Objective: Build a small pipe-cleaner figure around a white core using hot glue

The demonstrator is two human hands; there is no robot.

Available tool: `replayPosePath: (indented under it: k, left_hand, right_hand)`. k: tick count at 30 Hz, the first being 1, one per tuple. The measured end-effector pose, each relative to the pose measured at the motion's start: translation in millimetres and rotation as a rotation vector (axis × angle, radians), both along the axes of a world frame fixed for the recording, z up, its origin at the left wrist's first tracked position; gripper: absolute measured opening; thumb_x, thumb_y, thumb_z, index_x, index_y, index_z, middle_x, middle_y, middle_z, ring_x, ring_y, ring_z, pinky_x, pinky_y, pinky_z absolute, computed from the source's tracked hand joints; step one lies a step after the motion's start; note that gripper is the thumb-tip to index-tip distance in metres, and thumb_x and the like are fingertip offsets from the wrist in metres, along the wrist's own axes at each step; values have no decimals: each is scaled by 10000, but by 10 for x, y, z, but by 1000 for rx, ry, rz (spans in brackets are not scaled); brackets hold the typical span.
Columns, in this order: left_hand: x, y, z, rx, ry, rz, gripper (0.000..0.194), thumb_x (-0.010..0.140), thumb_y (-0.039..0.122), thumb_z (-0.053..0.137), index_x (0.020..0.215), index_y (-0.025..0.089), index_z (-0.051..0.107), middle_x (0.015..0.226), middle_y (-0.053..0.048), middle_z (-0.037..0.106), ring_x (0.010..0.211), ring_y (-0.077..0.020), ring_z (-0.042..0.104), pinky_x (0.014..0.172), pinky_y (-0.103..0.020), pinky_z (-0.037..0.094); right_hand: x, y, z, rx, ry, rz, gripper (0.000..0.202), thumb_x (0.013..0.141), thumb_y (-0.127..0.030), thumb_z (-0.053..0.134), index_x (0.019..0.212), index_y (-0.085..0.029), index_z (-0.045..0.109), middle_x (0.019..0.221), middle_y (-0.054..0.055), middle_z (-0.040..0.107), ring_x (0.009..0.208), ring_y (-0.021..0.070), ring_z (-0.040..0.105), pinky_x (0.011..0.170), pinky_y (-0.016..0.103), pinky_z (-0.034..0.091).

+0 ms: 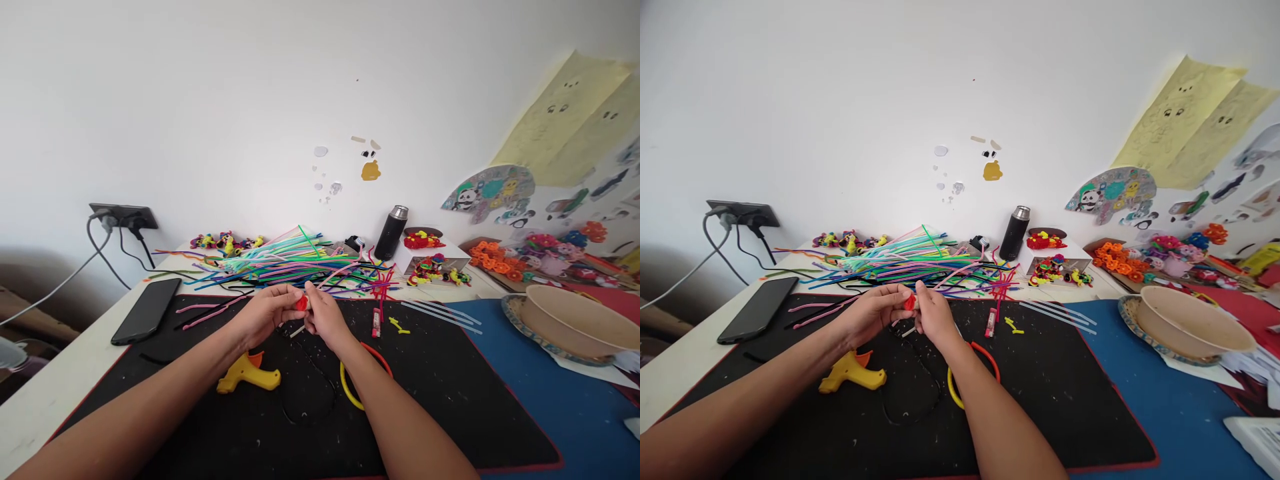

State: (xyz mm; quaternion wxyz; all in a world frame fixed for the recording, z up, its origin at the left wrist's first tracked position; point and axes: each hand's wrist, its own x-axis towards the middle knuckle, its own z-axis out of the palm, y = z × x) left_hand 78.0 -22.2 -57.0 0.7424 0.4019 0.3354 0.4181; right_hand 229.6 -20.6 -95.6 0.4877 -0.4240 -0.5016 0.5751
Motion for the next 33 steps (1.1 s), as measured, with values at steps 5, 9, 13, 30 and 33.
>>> replayPosePath:
  k: [5, 9, 13, 30, 33]
  left_hand:
    - [0, 3, -29, -20, -9, 21, 200, 744, 235, 888, 778, 119, 728, 777, -59, 743, 694, -134, 721, 731, -216, 634]
    - [15, -23, 33, 22, -56, 25, 247, 762, 293, 876, 868, 124, 731, 848, -59, 751, 727, -139, 732, 738, -217, 623]
    - [35, -83, 84, 245, 31, -41, 362, 780, 301, 865, 1055, 152, 681, 959, -50, 746, 754, -166, 743, 772, -291, 623]
    - [25, -174, 16, 772, 554, 155, 259, 914, 352, 704, 1102, 200, 612, 809, -11, 696, 683, -174, 698, 633, -288, 552]
    - [24, -151, -23, 749, 536, 151, 259, 916, 360, 711, 1097, 195, 627, 784, -12, 711, 681, -177, 706, 642, -290, 560]
  right_hand:
    - [-14, -15, 11, -23, 25, -9, 581, 856, -767, 565, 675, -225, 459, 440, -102, 367, 300, 66, 325, 305, 200, 284]
    - [-15, -49, 105, -84, 116, -33, 569, 855, -755, 574, 685, -224, 462, 416, -112, 317, 295, 70, 329, 304, 191, 222]
    - [-16, -64, 167, -150, 189, -79, 562, 835, -748, 597, 690, -220, 470, 404, -107, 343, 284, 70, 320, 297, 189, 177]
    - [-41, -106, 168, -143, 194, -41, 589, 843, -743, 599, 619, -224, 437, 390, -107, 327, 283, 74, 336, 306, 200, 191]
    - [-39, -94, 148, -132, 166, -43, 596, 843, -761, 580, 623, -223, 450, 391, -104, 326, 284, 77, 344, 308, 203, 192]
